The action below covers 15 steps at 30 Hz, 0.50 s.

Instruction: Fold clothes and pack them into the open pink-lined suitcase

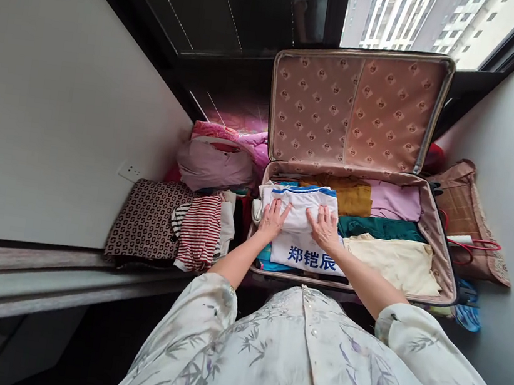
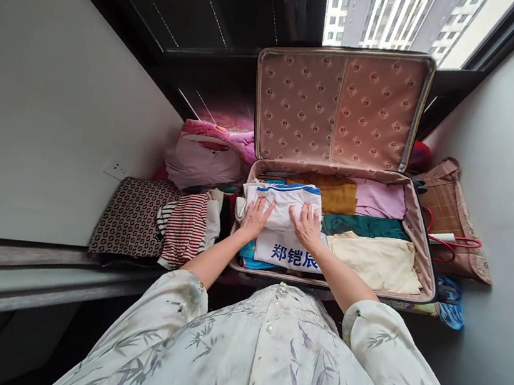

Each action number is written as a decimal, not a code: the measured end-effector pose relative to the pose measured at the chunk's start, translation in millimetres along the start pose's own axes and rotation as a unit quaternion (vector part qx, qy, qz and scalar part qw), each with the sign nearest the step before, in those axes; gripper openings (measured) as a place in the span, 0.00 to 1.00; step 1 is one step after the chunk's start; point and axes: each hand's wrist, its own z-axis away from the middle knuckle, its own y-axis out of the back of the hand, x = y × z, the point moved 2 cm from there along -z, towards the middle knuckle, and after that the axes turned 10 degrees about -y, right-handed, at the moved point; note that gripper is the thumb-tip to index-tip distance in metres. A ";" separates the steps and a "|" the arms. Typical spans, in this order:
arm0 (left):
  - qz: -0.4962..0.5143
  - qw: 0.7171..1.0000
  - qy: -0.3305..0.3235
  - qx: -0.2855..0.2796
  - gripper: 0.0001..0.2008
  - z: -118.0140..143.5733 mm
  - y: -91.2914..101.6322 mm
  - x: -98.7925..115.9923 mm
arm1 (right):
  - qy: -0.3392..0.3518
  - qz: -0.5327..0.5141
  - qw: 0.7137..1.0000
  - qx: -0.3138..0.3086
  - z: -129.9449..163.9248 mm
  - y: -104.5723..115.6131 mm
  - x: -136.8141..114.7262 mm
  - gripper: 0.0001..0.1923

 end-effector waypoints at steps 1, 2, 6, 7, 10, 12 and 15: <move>0.005 1.000 -0.002 0.001 0.39 -4.7 1.8 -3.2 | -0.002 -0.003 1.000 -0.001 -3.4 0.9 0.5 0.48; 0.008 1.000 -0.004 -0.001 0.37 -9.0 4.4 -6.4 | -0.005 -0.006 1.000 -0.002 -6.8 2.2 0.9 0.48; 0.024 0.999 -0.026 -0.032 0.38 -21.7 20.5 -15.4 | -0.016 -0.015 1.000 -0.005 -15.9 8.4 0.5 0.53; 0.028 0.998 -0.034 -0.046 0.39 -24.5 26.1 -17.0 | -0.022 -0.014 1.000 -0.007 -16.6 9.6 -0.3 0.54; 0.027 0.995 -0.051 -0.085 0.40 -35.0 49.5 -21.2 | -0.043 0.000 0.999 -0.003 -18.0 13.3 -2.3 0.57; 0.021 0.994 -0.057 -0.092 0.42 -44.8 71.8 -22.4 | -0.060 0.003 0.998 0.011 -21.4 18.5 -1.0 0.56; 0.014 0.994 -0.052 -0.093 0.46 -60.3 113.6 -22.2 | -0.080 -0.022 0.996 0.025 -33.5 38.5 8.5 0.51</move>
